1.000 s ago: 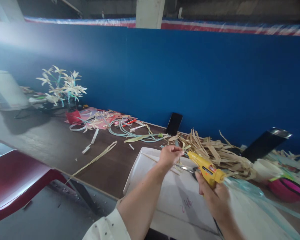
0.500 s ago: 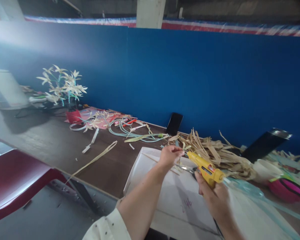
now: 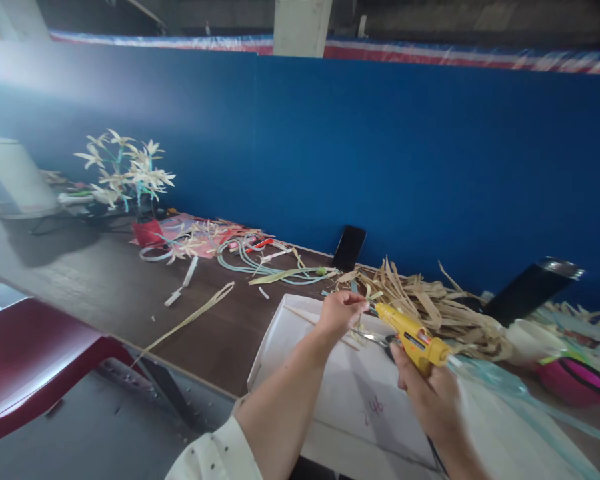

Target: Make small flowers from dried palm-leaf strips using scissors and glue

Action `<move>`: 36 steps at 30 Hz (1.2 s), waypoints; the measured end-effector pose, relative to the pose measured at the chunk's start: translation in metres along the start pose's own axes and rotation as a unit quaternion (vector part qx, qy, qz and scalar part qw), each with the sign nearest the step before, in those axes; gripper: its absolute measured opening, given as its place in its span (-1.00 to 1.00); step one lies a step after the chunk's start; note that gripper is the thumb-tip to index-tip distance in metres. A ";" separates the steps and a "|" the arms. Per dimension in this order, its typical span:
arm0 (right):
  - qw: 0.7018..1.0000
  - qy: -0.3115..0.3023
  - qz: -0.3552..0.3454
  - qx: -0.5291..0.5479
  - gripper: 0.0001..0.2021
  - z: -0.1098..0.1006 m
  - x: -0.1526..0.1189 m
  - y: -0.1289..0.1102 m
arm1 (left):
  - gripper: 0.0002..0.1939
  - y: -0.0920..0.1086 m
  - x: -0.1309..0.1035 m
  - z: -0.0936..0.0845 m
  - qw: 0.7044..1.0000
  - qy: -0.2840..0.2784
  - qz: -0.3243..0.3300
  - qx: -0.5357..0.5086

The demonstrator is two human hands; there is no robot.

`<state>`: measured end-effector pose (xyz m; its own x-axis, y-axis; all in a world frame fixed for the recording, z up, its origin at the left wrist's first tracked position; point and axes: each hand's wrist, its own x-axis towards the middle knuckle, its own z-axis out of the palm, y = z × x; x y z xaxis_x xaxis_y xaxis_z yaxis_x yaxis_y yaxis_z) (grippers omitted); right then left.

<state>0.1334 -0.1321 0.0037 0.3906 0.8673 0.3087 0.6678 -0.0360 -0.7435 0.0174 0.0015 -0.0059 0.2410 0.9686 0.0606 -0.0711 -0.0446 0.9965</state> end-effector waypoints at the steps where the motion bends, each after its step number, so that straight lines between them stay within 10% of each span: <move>1: 1.000 0.001 0.005 0.002 -0.56 0.000 0.000 -0.001 | -0.81 -0.001 0.000 0.000 1.000 0.000 0.000 -0.002; 28: 0.998 0.035 -0.005 0.053 -0.60 -0.001 -0.004 -0.004 | -0.78 -0.001 0.001 -0.001 1.000 0.001 -0.010 -0.016; 36: 0.980 0.156 0.085 -0.085 -0.62 -0.070 0.005 0.032 | -0.76 -0.003 0.002 -0.001 1.000 0.003 0.000 -0.015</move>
<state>0.2014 -0.1642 0.0227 0.6624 0.6479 0.3762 0.6623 -0.2717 -0.6983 0.0168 0.0037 -0.0087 0.2358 0.9699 0.0605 -0.1009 -0.0375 0.9942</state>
